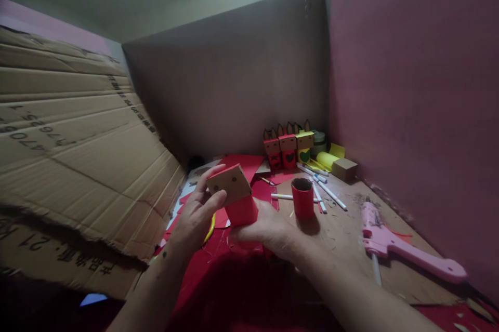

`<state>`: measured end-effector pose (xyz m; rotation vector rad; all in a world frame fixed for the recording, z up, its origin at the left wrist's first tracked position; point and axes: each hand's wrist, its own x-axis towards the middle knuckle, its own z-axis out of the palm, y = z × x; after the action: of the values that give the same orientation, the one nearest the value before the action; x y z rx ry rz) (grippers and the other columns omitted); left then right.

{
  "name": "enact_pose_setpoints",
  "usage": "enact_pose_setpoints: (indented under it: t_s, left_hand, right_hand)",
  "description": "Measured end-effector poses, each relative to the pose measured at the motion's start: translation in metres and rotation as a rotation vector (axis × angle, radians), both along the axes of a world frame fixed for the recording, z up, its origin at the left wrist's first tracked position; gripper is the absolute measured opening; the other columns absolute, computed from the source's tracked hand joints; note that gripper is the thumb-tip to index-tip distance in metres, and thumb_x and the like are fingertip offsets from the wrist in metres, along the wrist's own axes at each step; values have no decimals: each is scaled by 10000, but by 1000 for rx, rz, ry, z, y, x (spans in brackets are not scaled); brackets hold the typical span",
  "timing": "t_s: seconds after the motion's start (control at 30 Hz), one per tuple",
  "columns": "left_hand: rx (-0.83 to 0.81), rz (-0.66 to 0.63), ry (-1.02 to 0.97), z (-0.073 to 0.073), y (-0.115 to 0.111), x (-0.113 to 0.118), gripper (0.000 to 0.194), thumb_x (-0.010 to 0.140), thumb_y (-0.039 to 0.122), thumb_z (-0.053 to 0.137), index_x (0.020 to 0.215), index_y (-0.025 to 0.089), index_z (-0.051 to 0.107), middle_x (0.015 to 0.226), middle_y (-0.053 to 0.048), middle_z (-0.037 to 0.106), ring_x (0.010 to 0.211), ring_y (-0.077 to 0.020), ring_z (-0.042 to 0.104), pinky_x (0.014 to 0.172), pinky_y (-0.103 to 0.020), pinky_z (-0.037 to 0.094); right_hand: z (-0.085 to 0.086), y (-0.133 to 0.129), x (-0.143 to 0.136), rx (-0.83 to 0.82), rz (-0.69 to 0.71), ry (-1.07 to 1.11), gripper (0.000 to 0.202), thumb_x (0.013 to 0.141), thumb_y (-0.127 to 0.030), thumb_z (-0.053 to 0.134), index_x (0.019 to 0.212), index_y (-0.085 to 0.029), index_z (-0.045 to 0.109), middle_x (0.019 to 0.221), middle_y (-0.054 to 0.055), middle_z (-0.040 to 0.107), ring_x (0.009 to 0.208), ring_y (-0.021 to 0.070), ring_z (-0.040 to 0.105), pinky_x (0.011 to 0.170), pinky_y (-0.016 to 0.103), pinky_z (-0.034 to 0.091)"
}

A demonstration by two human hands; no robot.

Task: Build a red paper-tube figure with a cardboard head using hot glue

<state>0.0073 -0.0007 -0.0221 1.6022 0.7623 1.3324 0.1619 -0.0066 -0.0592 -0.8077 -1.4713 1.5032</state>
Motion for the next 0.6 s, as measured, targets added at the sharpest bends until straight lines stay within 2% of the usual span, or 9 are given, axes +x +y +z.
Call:
enact_pose_setpoints:
  t_s: [0.2,0.4,0.6]
  left_hand:
    - [28,22,2,-5,0,1,442,844,299,609,1262,318,469,1049,-4,618,941,-164,554,812,-255,458]
    - [37,32,20,-5,-2,2,435,830,287,623,1238,315,473,1018,-5,628,925,-170,565,821,-274,459]
    - [47,64,28,-6,-1,2,444,789,301,659,1204,301,501,984,0,621,898,-171,563,802,-271,461]
  right_hand:
    - [4,-2,-1,-6,-20,-14,242,583,-142,711,738,-197,533,630,-47,522,594,107,464,536,255,356]
    - [-1,1,0,7,-48,-22,279,572,-151,720,779,-209,542,672,-34,545,625,130,495,565,276,386]
    - [7,-3,2,62,-74,-128,270,577,-171,687,789,-215,527,677,-31,545,606,129,484,558,279,380]
